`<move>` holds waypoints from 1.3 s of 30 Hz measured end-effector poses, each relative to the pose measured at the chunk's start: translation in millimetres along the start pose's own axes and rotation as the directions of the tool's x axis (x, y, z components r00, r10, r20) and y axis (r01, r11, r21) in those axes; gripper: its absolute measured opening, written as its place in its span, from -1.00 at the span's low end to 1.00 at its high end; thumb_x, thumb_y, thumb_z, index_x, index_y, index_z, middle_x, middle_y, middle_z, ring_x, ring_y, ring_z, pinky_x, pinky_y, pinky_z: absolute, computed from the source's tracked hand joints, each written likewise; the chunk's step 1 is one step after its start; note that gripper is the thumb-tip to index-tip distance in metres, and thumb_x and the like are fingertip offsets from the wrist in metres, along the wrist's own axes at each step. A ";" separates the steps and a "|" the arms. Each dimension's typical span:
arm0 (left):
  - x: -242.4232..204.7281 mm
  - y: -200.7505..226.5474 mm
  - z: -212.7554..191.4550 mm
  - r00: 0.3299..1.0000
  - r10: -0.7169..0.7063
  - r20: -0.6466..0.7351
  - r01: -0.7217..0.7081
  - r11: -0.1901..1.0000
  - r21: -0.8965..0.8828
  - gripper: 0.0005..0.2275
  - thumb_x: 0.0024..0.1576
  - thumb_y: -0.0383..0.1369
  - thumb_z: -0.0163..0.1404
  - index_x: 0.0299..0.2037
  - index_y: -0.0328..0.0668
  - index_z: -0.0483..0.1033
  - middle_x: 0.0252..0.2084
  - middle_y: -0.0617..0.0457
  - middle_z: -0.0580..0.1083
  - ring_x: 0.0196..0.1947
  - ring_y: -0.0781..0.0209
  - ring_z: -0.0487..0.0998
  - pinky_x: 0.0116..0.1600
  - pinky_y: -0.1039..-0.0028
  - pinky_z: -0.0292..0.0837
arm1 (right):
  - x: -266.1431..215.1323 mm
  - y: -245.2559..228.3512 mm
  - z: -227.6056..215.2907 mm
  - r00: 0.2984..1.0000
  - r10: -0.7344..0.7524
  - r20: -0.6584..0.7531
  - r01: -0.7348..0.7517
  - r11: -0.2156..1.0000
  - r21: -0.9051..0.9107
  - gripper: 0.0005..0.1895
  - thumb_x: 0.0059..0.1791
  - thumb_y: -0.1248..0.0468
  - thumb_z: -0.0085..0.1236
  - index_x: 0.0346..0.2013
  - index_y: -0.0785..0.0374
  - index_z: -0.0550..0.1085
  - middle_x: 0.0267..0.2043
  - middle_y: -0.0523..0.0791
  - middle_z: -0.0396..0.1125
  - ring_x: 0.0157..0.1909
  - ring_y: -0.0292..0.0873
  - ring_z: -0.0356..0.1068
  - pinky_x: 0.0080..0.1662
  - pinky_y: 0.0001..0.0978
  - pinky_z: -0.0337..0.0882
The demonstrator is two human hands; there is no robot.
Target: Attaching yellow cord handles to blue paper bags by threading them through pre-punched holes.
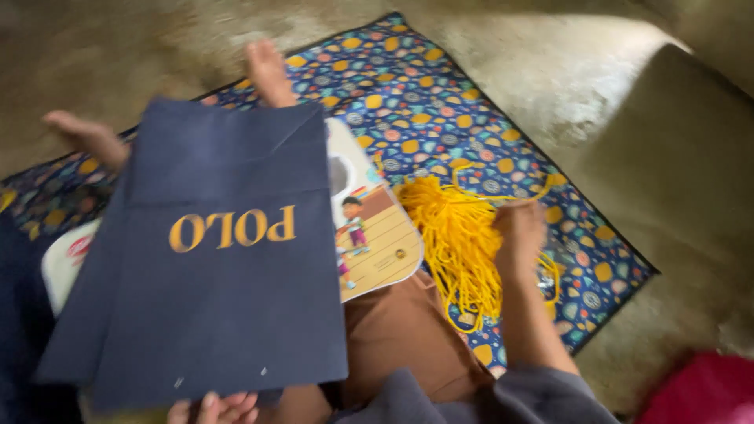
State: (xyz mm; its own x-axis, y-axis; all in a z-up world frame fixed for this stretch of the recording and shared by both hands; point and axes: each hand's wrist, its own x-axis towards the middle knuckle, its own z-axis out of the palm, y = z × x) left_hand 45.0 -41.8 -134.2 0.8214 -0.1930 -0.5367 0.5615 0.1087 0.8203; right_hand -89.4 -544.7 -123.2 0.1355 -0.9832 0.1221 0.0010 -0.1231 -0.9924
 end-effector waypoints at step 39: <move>4.2 99.1 65.9 0.251 0.900 0.357 -0.500 -0.195 0.844 -0.71 0.08 -0.12 0.14 -0.11 -0.07 0.62 -0.32 0.09 0.45 -0.38 0.02 0.45 -0.29 0.20 0.37 | -206.5 -104.2 212.2 0.142 -0.306 0.941 0.958 0.282 -0.053 -0.73 -0.04 -0.07 0.22 -0.15 -0.09 0.57 0.20 -0.12 0.33 0.20 0.06 0.28 0.05 0.04 0.34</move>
State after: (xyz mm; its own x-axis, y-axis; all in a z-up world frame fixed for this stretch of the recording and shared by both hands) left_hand 97.5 -96.1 -42.2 0.6759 -0.2987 0.6738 -0.6044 -0.7478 0.2748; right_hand 92.8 -300.2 -48.3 0.9517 0.0243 0.3061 0.0771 -0.9838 -0.1616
